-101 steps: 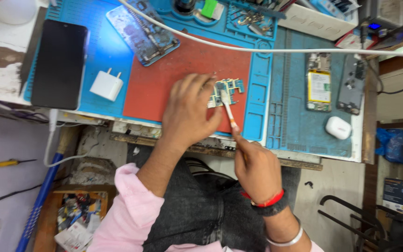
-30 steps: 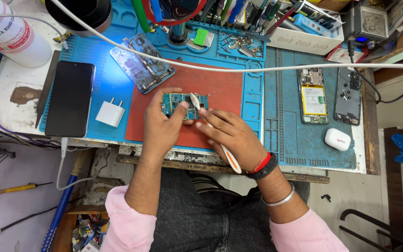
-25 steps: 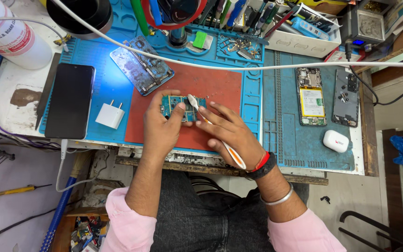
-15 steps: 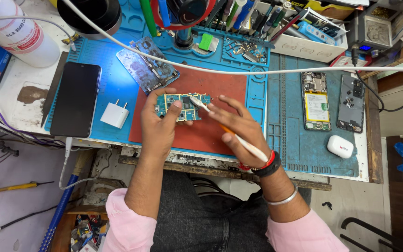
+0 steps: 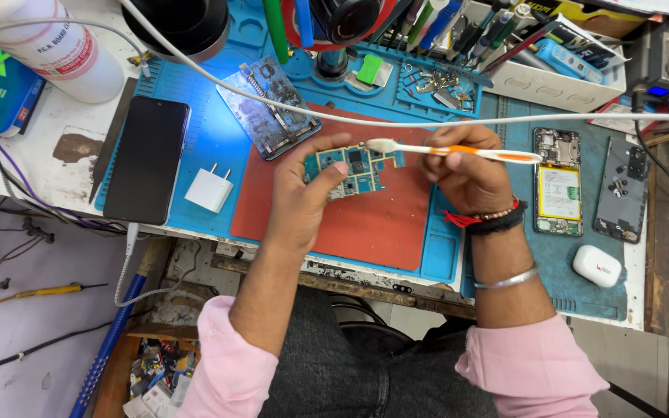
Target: The person cleans a mobile phone motherboard using a brush and then manipulates small components on the board using tweezers.
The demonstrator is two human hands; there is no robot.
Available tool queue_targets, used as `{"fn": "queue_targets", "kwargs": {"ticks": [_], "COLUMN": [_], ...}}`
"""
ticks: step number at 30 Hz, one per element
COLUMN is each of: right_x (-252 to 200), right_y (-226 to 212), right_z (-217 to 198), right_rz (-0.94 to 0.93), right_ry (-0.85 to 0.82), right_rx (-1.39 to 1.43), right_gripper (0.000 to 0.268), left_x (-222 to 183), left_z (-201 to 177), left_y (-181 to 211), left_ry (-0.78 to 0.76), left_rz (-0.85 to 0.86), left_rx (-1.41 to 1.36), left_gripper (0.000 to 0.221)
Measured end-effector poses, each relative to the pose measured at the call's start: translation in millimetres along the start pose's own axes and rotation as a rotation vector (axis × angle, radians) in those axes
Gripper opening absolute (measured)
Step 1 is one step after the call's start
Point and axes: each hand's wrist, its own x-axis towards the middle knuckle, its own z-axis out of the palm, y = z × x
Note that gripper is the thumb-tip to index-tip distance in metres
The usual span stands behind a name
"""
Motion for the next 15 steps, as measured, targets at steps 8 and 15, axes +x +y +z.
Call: {"fn": "queue_targets", "kwargs": {"ticks": [8, 15], "right_x": [-3.8, -1.0], "right_y": [2.3, 0.8], "right_z": [7.7, 9.4], "right_rz": [0.121, 0.076], "right_ry": [0.009, 0.104], "right_rx": [-0.086, -0.194], "right_gripper": [0.013, 0.012], "left_x": [-9.1, -7.6], "left_z": [-3.5, -3.3], "left_y": [-14.0, -11.9], "left_ry": [-0.039, -0.092], "left_rz": [0.024, 0.019], "left_rx": [0.103, 0.194], "left_gripper": [0.038, 0.037]}}
